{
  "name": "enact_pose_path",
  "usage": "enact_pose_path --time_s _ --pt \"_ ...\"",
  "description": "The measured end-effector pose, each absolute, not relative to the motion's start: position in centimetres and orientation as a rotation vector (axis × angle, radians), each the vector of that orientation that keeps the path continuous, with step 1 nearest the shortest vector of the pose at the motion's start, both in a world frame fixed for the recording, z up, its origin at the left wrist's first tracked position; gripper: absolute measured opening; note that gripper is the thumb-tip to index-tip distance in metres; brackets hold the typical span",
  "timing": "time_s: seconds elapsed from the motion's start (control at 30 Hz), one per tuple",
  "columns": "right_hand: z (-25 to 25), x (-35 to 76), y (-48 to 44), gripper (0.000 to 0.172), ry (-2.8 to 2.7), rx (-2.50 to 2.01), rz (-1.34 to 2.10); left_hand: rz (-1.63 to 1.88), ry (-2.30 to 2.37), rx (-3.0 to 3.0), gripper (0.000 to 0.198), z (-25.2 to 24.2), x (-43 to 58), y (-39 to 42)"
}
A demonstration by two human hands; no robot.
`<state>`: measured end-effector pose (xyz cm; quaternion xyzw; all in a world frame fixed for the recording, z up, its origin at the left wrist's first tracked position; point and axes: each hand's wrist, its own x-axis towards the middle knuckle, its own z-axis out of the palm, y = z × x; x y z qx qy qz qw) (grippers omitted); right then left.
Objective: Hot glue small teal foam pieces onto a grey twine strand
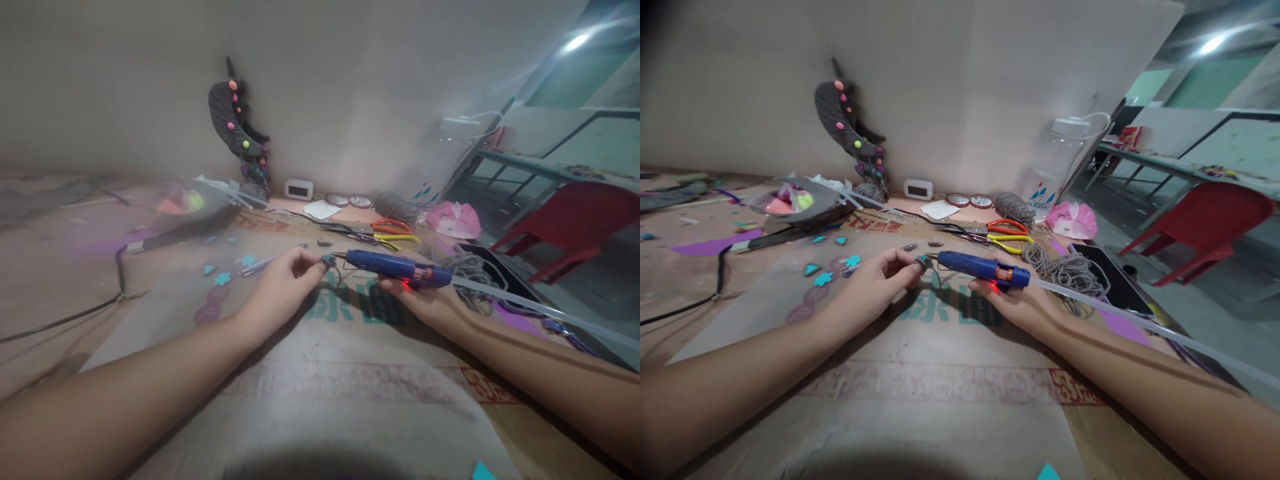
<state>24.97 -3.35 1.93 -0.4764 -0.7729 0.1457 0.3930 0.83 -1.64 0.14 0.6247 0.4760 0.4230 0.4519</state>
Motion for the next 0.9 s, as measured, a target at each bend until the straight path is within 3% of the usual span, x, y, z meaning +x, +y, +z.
enact_pose_path --time_s 0.9 --pt "1.81 24.78 -3.34 0.021 -1.984 -1.251 0.354 1.073 1.166 1.623 0.013 0.20 0.89 -1.76"
